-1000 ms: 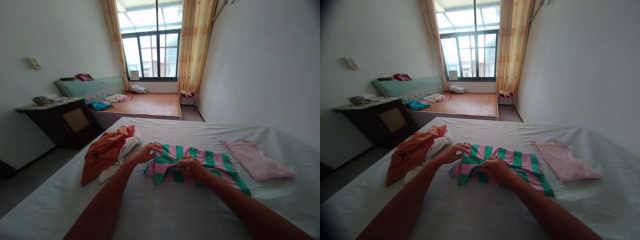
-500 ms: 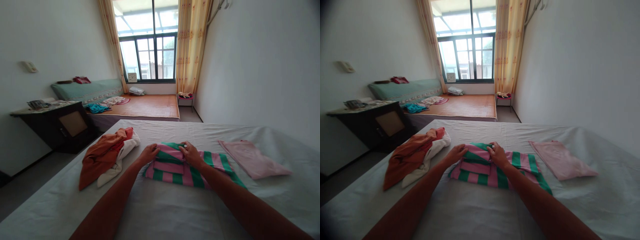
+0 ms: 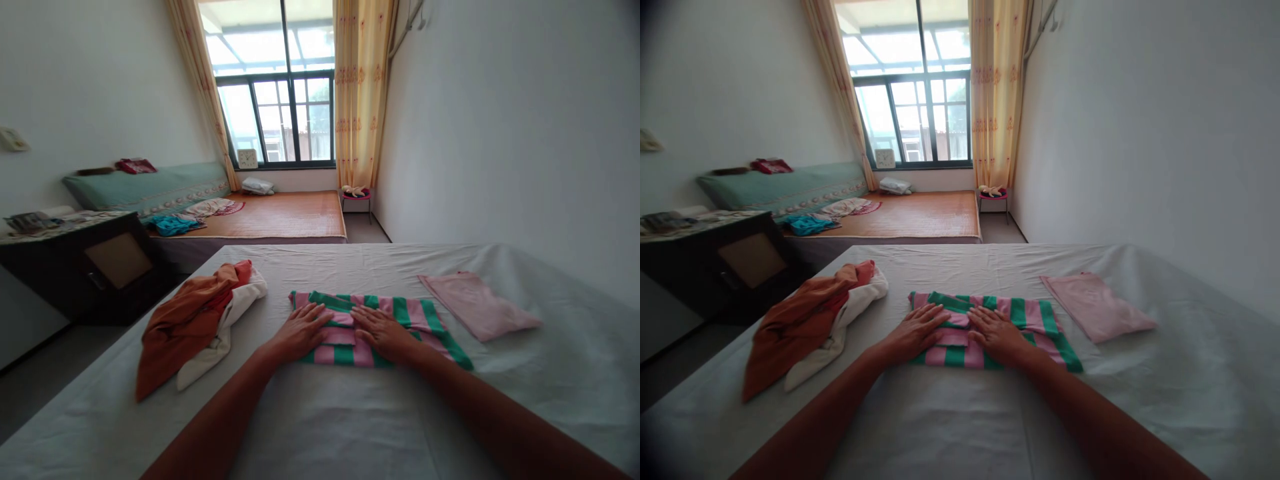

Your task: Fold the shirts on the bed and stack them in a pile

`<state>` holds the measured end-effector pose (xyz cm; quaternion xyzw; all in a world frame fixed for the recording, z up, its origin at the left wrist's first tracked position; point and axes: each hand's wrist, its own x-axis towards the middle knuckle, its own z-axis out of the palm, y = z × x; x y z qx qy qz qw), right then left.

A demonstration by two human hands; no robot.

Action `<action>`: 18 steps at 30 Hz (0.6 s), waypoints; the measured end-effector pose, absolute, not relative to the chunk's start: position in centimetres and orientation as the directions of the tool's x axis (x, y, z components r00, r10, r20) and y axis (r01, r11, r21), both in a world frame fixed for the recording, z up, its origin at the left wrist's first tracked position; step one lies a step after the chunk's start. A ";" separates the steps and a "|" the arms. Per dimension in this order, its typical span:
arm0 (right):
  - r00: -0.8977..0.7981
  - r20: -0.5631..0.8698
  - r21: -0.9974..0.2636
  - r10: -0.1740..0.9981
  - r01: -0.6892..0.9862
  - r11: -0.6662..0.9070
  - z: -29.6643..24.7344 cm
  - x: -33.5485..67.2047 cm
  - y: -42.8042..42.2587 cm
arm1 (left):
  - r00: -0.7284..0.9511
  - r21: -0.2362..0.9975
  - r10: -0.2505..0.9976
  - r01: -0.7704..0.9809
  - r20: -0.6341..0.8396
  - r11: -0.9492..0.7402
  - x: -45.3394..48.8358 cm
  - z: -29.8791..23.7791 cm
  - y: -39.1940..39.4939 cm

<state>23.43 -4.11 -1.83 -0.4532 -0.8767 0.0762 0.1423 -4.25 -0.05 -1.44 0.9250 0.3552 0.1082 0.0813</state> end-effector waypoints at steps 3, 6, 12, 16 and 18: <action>-0.443 0.181 -0.262 0.878 0.839 0.477 -1.6 28.4 -4.7 | 0.733 0.228 0.669 0.636 0.121 -0.737 -4.5 -1.4 0.0; -0.260 0.227 -0.257 0.939 0.913 0.316 -0.7 33.1 -5.3 | 0.718 0.224 0.681 0.647 0.142 -0.729 -4.2 -1.2 0.0; -0.211 0.169 -0.248 0.963 0.936 0.248 0.5 37.0 -6.6 | 0.669 0.208 0.698 0.667 0.255 -0.715 -3.2 -0.7 -0.3; -0.132 0.207 -0.275 0.969 0.943 0.187 0.3 38.1 -7.1 | 0.687 0.213 0.679 0.645 0.260 -0.734 -3.2 0.6 -0.5; -0.142 0.181 -0.341 0.973 0.919 0.197 -0.1 38.9 -7.3 | 0.698 0.210 0.671 0.638 0.249 -0.741 -3.2 1.1 -0.6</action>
